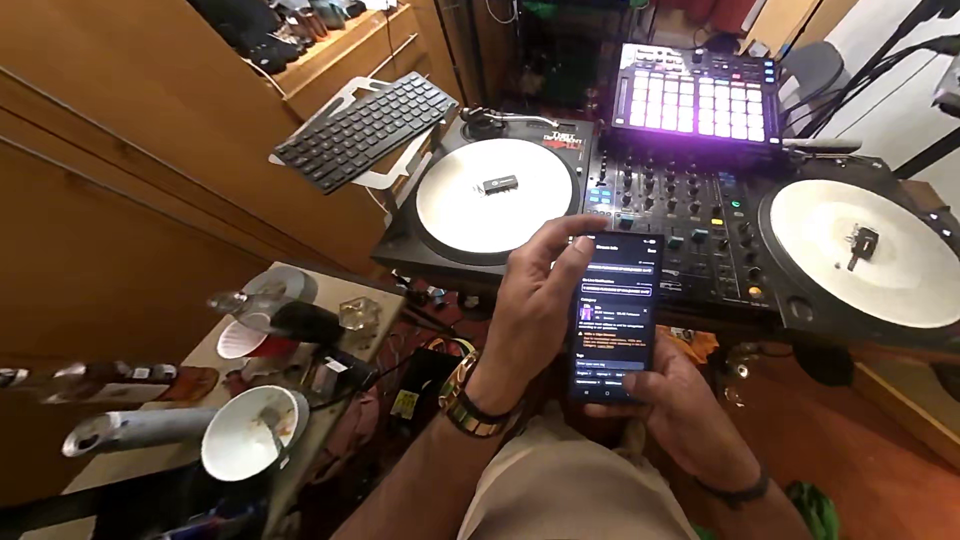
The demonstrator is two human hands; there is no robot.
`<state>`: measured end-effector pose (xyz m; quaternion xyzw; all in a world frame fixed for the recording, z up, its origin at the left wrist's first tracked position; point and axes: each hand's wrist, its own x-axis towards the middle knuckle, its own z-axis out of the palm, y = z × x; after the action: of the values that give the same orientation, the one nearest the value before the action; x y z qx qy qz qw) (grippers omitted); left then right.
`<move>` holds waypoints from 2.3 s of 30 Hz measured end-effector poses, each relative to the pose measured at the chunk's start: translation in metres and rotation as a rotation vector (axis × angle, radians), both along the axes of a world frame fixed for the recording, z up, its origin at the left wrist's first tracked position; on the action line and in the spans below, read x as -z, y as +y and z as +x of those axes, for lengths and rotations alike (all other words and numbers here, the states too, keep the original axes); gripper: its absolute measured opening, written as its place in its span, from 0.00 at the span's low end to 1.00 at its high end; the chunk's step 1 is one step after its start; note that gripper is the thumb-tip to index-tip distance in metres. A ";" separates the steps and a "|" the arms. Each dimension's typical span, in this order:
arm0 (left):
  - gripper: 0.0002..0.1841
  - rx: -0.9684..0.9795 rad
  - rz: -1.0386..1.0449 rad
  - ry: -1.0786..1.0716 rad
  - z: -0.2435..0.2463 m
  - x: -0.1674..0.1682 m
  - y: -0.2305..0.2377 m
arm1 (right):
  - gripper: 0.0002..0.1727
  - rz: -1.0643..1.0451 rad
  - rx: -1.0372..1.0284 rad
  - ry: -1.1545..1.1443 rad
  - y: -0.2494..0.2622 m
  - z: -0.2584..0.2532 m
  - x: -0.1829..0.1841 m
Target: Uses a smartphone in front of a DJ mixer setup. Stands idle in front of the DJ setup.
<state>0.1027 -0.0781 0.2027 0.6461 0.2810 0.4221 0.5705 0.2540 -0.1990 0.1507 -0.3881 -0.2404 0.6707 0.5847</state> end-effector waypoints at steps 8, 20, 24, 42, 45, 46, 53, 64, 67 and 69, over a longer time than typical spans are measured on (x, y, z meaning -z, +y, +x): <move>0.21 -0.006 -0.009 -0.015 -0.012 0.002 0.011 | 0.21 -0.112 0.062 0.005 0.014 -0.018 -0.006; 0.21 -0.008 -0.030 -0.019 -0.019 0.007 0.021 | 0.28 -0.101 0.037 -0.087 0.020 -0.022 -0.008; 0.21 0.013 -0.044 -0.009 -0.016 0.007 0.024 | 0.19 -0.122 0.078 -0.074 0.023 -0.025 -0.009; 0.22 0.062 -0.070 -0.026 -0.014 0.009 0.025 | 0.24 -0.080 0.044 0.031 0.014 -0.017 -0.007; 0.22 0.063 -0.069 -0.020 -0.014 0.007 0.025 | 0.26 -0.051 0.028 0.027 0.014 -0.016 -0.009; 0.22 0.061 -0.069 -0.020 -0.014 0.006 0.025 | 0.26 -0.045 0.029 0.027 0.013 -0.016 -0.009; 0.22 0.052 -0.063 -0.031 -0.010 0.006 0.026 | 0.35 -0.023 0.000 -0.036 0.007 -0.015 -0.007; 0.22 0.062 -0.058 -0.033 -0.014 0.005 0.021 | 0.48 0.049 -0.022 -0.059 0.002 -0.014 -0.009; 0.18 -0.029 0.007 0.052 -0.011 0.004 0.019 | 0.47 0.049 -0.025 -0.083 0.004 -0.014 -0.009; 0.20 -0.104 0.061 0.166 -0.006 0.001 0.016 | 0.47 0.039 -0.028 -0.099 0.005 -0.015 -0.007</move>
<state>0.0967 -0.0618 0.2016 0.6803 0.3477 0.4046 0.5026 0.2388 -0.1942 0.1581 -0.4056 -0.2875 0.6540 0.5702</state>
